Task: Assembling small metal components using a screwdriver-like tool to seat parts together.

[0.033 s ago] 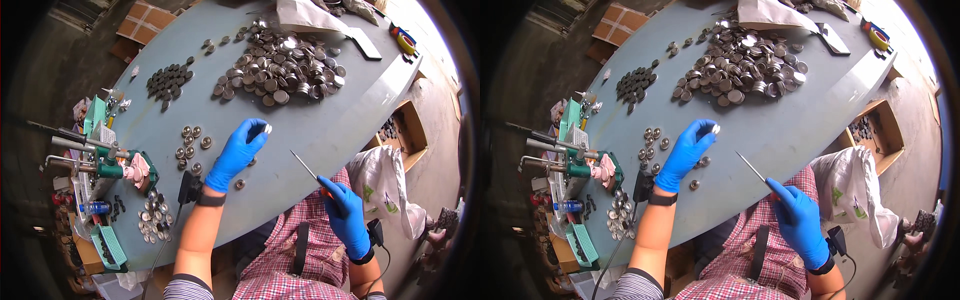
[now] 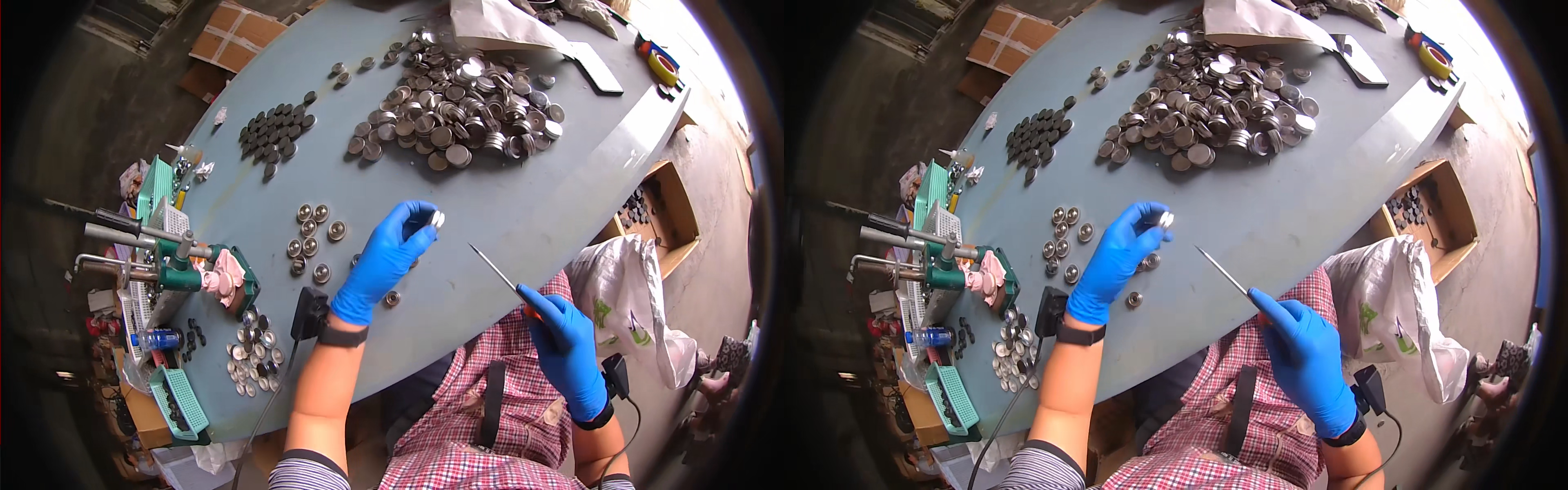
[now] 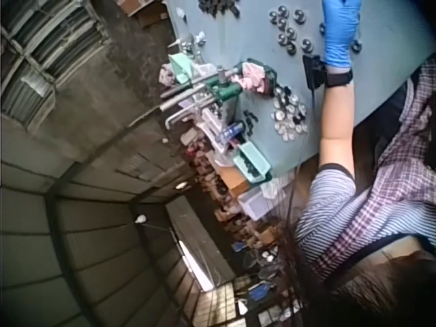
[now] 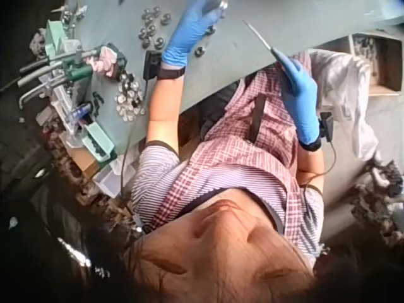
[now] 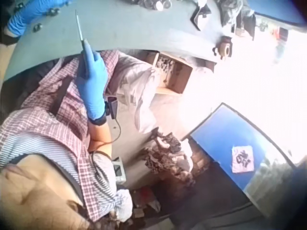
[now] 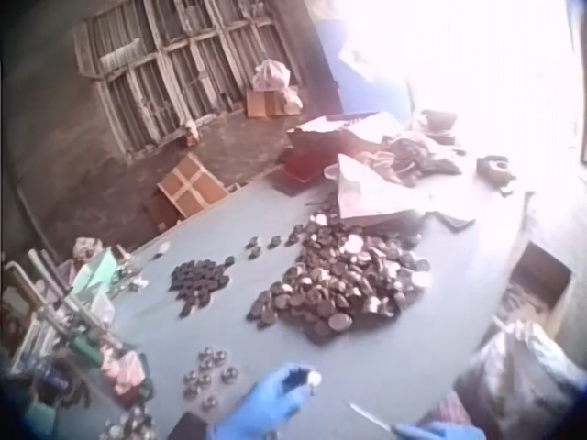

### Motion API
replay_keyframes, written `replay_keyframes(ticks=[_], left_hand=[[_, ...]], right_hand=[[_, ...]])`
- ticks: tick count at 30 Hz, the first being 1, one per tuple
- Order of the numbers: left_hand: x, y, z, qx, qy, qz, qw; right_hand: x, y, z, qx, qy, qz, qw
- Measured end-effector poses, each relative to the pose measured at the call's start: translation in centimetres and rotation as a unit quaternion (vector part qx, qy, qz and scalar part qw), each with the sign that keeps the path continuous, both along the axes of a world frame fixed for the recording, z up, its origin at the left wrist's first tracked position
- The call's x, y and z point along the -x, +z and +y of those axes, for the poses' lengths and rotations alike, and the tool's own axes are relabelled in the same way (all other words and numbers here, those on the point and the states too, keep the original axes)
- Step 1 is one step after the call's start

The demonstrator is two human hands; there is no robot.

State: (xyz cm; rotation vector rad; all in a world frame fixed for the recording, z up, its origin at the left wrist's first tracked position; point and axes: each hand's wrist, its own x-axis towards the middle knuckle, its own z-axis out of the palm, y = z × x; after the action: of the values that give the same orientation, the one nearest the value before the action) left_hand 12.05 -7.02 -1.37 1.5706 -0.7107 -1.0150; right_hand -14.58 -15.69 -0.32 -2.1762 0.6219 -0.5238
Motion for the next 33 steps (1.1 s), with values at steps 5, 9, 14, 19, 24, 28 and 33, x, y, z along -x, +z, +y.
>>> replay_keyframes(ticks=[5,9,14,19,24,28,33], left_hand=[[3.4,2.1,4.2,0.028,-0.013,0.075,0.997],[4.2,2.5,5.6,0.062,-0.02,0.073,0.995],[5.3,3.4,6.3,0.075,-0.006,0.118,0.99],[5.6,3.0,7.0,0.122,-0.012,0.094,0.988],[6.2,4.0,7.1,0.104,-0.038,0.055,0.992],[6.2,4.1,7.3,0.045,-0.05,0.021,0.998],[6.6,4.3,7.8,0.007,-0.093,-0.152,0.984]], right_hand=[[0.3,2.2,0.3,0.119,0.055,0.042,0.99],[0.9,3.3,0.8,0.138,0.081,0.063,0.985],[1.5,4.2,1.4,0.129,0.091,0.07,0.985],[1.6,4.3,1.8,0.127,0.093,0.062,0.986],[1.5,3.9,1.7,0.12,0.107,0.06,0.985],[1.6,3.8,1.5,0.11,0.109,0.057,0.986],[1.8,3.5,0.9,0.121,0.125,0.033,0.984]])
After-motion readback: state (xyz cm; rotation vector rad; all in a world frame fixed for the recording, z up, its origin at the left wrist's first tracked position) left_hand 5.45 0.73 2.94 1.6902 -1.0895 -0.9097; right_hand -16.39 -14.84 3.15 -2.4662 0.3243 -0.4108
